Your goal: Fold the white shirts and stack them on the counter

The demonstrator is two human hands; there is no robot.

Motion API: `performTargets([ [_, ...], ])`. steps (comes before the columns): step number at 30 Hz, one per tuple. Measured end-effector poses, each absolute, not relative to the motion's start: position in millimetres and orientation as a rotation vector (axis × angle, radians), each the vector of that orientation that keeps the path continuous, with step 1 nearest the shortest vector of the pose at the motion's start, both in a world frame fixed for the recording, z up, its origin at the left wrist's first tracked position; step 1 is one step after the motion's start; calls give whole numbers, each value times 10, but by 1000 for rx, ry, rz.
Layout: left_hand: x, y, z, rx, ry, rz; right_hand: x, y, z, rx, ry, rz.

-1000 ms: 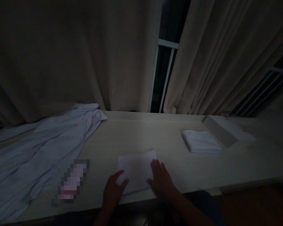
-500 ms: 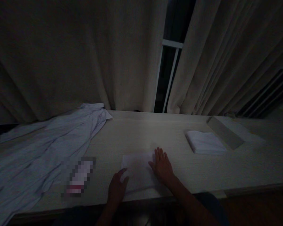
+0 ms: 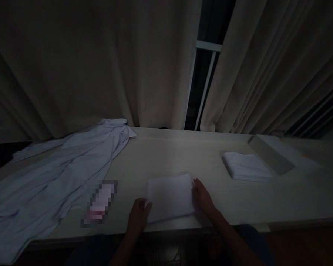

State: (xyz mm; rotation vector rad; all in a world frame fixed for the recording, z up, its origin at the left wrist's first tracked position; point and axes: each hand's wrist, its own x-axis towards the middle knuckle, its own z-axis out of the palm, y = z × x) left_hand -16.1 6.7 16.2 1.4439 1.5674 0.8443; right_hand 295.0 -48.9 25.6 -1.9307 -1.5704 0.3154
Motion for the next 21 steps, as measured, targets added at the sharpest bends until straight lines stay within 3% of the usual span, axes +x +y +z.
performTargets([
  [10, -144, 91, 344, 1840, 1703, 342, 2978, -1186, 70, -1743, -1434, 363],
  [21, -200, 138, 236, 1831, 1686, 448, 2751, -1204, -99, -1919, -1646, -94],
])
